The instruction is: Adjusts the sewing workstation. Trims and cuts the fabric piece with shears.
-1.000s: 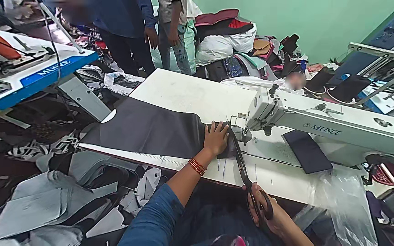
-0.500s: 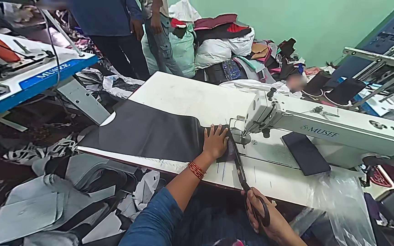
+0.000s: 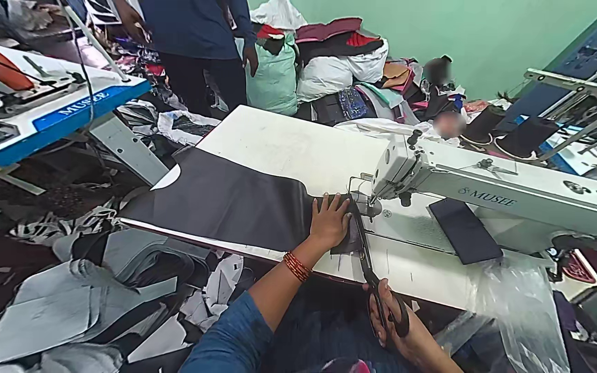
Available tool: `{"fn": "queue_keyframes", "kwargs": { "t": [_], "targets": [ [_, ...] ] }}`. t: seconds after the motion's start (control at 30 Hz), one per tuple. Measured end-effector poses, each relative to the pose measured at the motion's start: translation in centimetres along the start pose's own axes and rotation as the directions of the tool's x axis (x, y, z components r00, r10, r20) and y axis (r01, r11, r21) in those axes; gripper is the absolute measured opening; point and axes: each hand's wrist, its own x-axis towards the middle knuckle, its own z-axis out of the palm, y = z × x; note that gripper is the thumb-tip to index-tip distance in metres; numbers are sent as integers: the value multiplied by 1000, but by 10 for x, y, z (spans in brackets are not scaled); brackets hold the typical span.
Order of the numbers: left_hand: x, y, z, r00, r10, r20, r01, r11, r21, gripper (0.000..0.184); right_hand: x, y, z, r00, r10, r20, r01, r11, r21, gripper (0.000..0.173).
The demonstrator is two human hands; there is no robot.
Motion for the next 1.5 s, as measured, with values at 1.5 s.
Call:
{"fn": "queue_keyframes", "kwargs": {
  "t": [1.5],
  "targets": [
    [-10, -1, 1, 999, 45, 20, -45, 999, -15, 55, 0, -5, 0, 1000, 20, 16, -21, 999, 27, 58]
  ]
}}
